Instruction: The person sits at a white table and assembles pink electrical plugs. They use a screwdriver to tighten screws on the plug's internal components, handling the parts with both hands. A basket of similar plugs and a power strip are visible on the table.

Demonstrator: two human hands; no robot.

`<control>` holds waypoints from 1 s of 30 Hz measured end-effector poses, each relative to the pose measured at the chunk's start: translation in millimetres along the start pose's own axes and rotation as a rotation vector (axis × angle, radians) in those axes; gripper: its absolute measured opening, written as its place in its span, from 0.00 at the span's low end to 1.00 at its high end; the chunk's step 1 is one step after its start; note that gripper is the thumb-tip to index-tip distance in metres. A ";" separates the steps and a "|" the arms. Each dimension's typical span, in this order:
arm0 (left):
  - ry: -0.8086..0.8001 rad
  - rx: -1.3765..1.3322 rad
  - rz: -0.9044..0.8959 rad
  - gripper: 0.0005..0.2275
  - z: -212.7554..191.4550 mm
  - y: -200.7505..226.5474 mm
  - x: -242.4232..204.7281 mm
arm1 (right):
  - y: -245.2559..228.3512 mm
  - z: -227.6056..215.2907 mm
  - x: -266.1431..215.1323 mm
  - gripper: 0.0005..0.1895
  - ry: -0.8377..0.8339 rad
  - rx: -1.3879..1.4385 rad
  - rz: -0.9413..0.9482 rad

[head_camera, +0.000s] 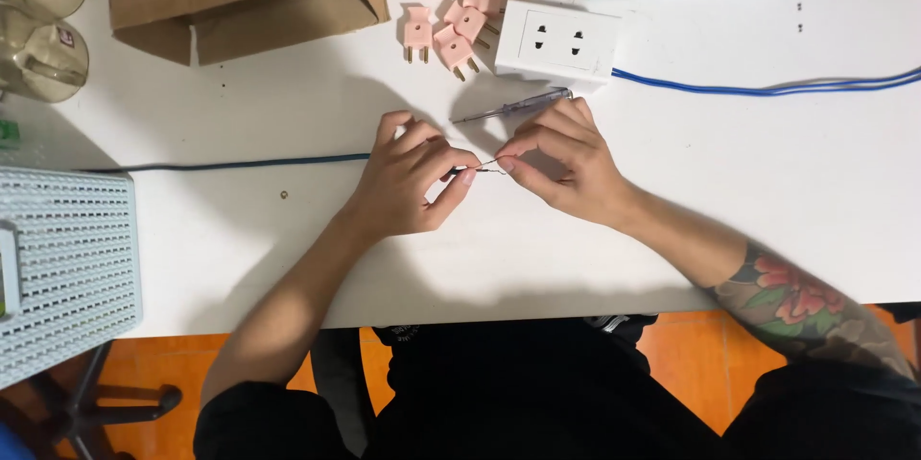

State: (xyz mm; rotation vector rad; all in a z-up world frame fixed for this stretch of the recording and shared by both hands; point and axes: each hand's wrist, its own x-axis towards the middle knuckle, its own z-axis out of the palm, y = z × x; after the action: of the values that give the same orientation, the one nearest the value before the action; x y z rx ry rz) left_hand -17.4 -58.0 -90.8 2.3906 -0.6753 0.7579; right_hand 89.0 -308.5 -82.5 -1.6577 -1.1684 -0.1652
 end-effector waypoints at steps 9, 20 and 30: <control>0.094 0.140 -0.043 0.04 18.0 13.9 21.4 | 7.6 -2.8 4.9 0.03 0.042 0.140 0.119; 0.130 0.257 0.131 0.11 9.0 4.4 37.6 | 11.7 -6.1 3.4 0.04 0.005 0.148 0.174; 0.085 0.220 0.067 0.12 7.9 9.2 17.5 | 12.3 -1.9 2.5 0.05 -0.066 0.051 0.127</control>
State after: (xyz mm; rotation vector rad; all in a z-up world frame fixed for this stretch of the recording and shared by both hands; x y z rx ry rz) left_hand -7.4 -74.7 -82.1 2.5254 -0.6708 1.0027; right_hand 100.3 -308.1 -88.3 -1.6972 -1.1031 0.0003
